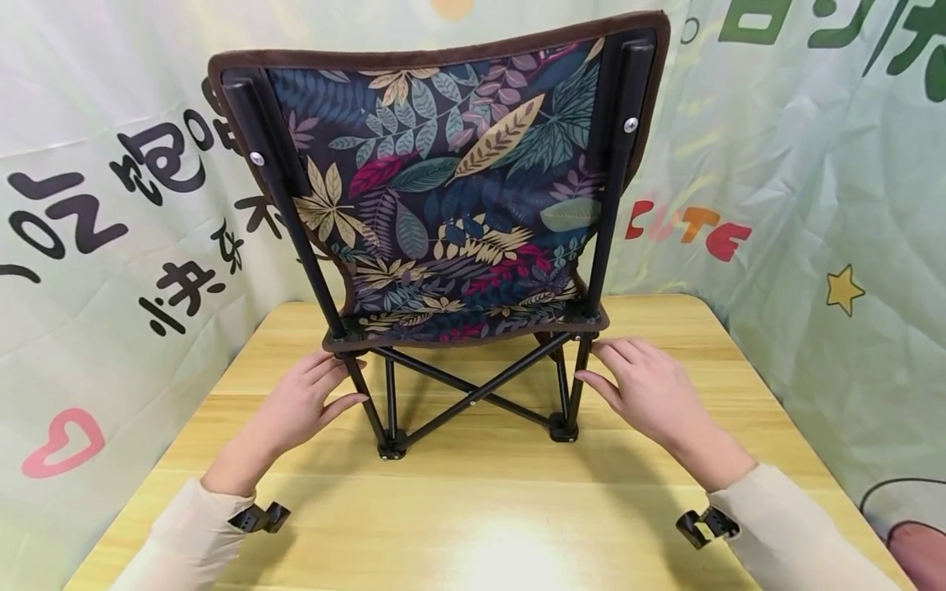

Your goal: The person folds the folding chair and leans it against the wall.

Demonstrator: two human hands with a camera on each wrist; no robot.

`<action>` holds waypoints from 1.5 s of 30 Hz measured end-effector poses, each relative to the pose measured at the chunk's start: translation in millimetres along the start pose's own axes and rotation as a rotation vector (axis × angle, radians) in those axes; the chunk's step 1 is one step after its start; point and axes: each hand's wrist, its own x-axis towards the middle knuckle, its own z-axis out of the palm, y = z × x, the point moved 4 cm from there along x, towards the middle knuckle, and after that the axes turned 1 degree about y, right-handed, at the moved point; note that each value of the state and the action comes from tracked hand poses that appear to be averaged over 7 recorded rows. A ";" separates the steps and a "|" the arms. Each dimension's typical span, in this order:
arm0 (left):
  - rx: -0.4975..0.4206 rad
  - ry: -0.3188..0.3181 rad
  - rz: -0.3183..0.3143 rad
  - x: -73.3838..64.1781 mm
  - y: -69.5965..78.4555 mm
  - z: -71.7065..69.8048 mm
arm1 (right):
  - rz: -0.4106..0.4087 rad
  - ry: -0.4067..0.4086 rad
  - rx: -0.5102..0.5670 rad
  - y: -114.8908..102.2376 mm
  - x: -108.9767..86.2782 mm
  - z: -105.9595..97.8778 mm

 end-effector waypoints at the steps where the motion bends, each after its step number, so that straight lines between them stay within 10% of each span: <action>1: -0.003 0.005 0.011 -0.4 -2.2 0.5 | 0.002 0.009 -0.007 -1.8 0.8 0.4; 34: -0.123 0.085 0.395 11.5 -24.1 3.2 | 0.201 0.020 -0.306 -35.0 7.7 6.6; 45: -0.321 0.310 0.415 21.2 -82.9 -14.5 | 0.343 -0.043 -0.359 -54.1 8.6 8.4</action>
